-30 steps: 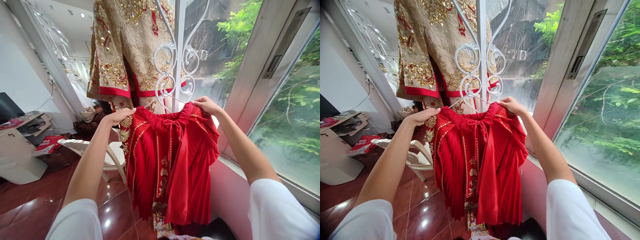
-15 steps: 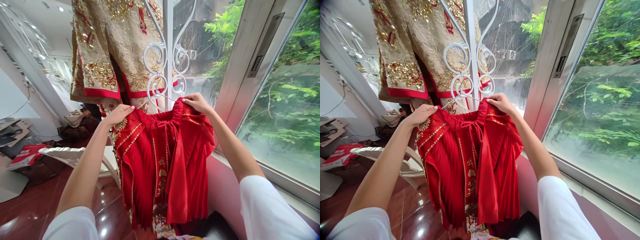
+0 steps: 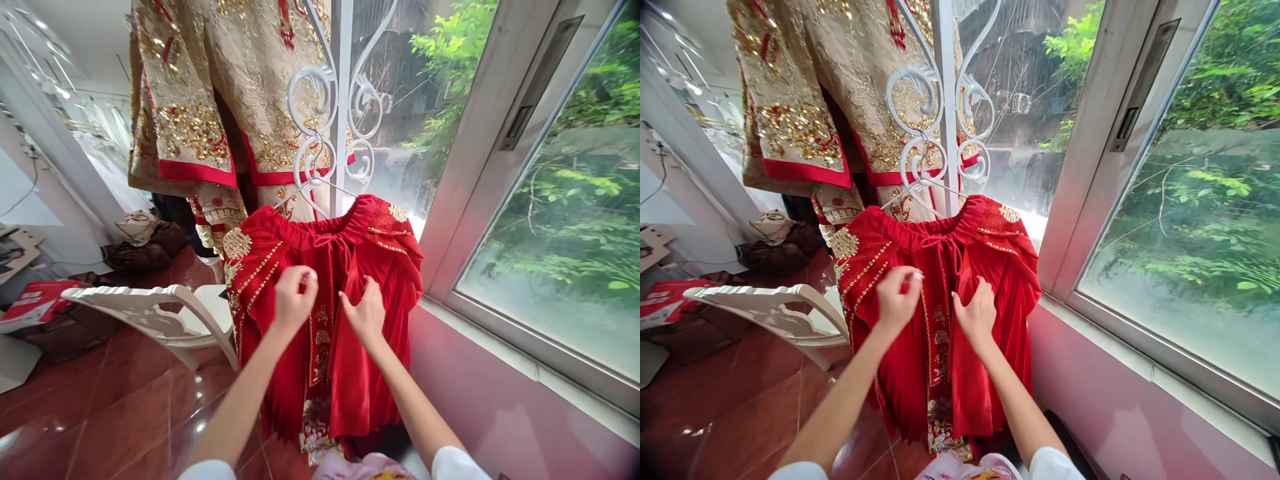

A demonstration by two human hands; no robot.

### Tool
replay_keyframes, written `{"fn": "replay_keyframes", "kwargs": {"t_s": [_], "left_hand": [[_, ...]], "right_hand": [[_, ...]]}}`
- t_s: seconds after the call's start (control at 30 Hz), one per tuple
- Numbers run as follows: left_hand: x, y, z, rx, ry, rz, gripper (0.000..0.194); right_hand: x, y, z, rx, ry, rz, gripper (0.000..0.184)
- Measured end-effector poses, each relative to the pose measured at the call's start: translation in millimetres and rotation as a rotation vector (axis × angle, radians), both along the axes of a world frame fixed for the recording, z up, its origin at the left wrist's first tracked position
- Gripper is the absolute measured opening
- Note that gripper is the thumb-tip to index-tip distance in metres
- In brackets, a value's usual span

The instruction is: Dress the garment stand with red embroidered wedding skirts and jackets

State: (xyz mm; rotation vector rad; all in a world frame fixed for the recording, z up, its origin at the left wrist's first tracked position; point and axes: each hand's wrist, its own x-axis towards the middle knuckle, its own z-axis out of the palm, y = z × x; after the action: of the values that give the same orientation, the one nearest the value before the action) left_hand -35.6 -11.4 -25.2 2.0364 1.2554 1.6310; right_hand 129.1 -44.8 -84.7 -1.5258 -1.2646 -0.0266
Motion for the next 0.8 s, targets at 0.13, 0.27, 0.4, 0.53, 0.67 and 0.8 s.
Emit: {"fn": "replay_keyframes", "kwargs": {"t_s": [0.13, 0.27, 0.4, 0.53, 0.67, 0.8], "left_hand": [[57, -4, -48.9, -0.400, -0.200, -0.333, 0.042], [68, 8, -54.6, -0.423, -0.269, -0.263, 0.052], [63, 7, -57.6, -0.482, -0.269, -0.311, 0.045], [64, 5, -67.8, -0.486, -0.322, -0.470, 0.040], [64, 8, -74.0, -0.491, -0.239, -0.356, 0.047], [61, 3, -86.8, -0.627, -0.247, -0.396, 0.038]], "right_hand": [[6, -4, -30.1, -0.160, 0.314, 0.214, 0.021], [24, -10, -27.7, -0.149, 0.675, 0.527, 0.007], [11, -16, -23.8, -0.065, 0.601, 0.444, 0.032], [-12, -13, -25.8, -0.078, 0.480, 0.452, 0.052], [-17, -8, -31.2, -0.036, 0.514, 0.398, 0.033], [-2, -9, -40.1, -0.072, 0.710, 0.558, 0.023]]}}
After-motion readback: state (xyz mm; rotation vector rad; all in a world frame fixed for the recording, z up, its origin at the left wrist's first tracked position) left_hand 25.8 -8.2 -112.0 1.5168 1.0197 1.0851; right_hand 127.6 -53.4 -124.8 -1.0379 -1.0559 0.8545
